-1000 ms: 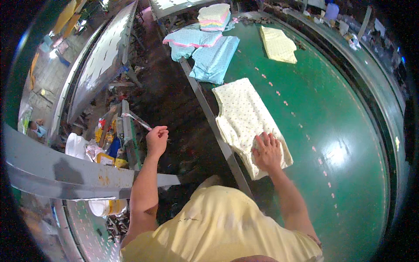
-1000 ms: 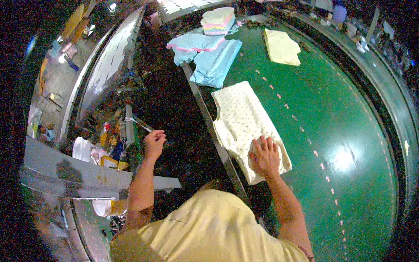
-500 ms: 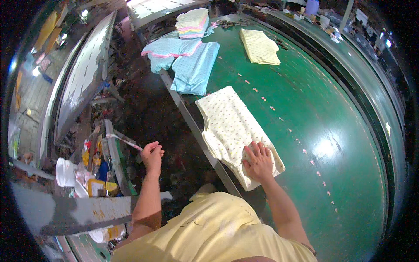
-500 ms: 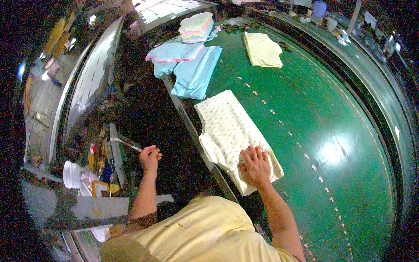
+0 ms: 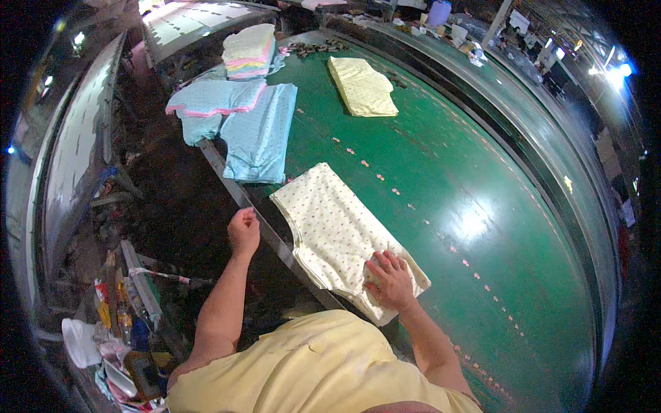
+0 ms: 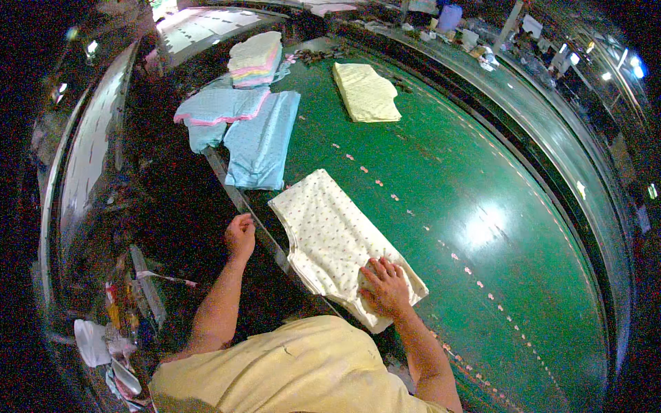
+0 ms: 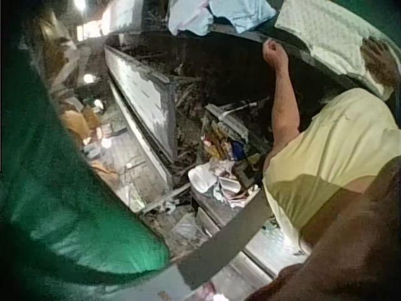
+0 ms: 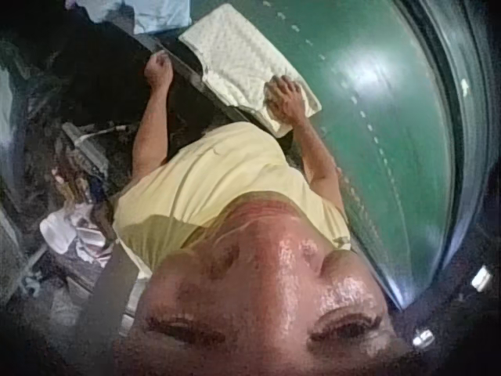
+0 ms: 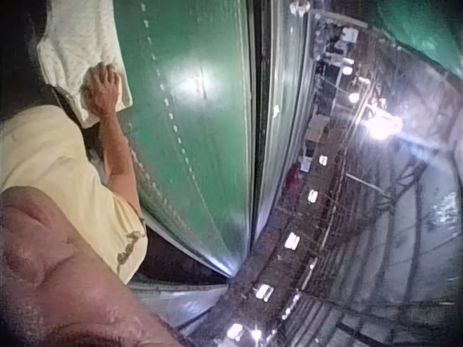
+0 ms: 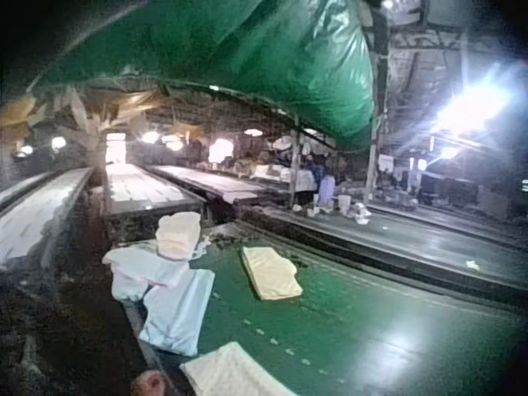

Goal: The person assembles small dark components on a green conveyor belt using a wooden block and a small tool, then folds patterned cloth diapers and places them on the belt. The person handles components one at a time and folds diapers by hand.

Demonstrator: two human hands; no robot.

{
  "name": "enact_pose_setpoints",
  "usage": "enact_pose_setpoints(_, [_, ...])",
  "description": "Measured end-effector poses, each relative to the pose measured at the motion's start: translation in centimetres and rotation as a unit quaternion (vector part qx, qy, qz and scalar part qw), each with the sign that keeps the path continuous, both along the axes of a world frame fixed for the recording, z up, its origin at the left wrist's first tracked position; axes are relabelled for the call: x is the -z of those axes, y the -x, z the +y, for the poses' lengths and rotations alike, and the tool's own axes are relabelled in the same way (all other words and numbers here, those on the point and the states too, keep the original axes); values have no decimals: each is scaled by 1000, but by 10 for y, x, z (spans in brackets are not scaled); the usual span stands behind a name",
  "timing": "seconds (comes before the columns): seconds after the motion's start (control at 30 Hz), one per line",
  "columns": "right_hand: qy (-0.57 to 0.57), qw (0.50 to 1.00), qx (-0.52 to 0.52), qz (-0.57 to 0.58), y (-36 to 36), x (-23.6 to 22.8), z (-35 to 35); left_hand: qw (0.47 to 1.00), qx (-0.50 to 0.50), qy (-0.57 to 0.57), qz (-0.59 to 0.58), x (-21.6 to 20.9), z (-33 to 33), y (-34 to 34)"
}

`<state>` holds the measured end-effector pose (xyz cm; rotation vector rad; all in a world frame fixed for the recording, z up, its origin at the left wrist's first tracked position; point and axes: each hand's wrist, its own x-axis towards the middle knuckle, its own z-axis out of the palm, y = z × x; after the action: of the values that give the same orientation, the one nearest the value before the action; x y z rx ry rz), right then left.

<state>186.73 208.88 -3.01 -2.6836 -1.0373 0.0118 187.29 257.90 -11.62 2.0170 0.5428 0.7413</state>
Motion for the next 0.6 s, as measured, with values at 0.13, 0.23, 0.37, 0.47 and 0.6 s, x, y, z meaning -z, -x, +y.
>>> enact_pose_setpoints(0.13, [-130, 990, 45, -22, -1, 45, -29, 979, 147, -142, -12, -55, -33, -43])
enact_pose_setpoints(0.23, [-274, 937, 200, -79, 10, 73, -54, 953, 219, -205, 50, -50, -40, -74])
enact_pose_setpoints(0.37, [-512, 734, 427, 127, 63, 60, -97, 939, 178, -236, 176, -10, -36, -115])
enact_pose_setpoints(0.47, [-482, 629, 522, 314, 101, 32, -126, 896, 175, -289, 288, -30, -44, -135])
enact_pose_setpoints(0.6, [-575, 503, 495, 414, 111, 26, -100, 868, 202, -195, 411, -31, -30, -166])
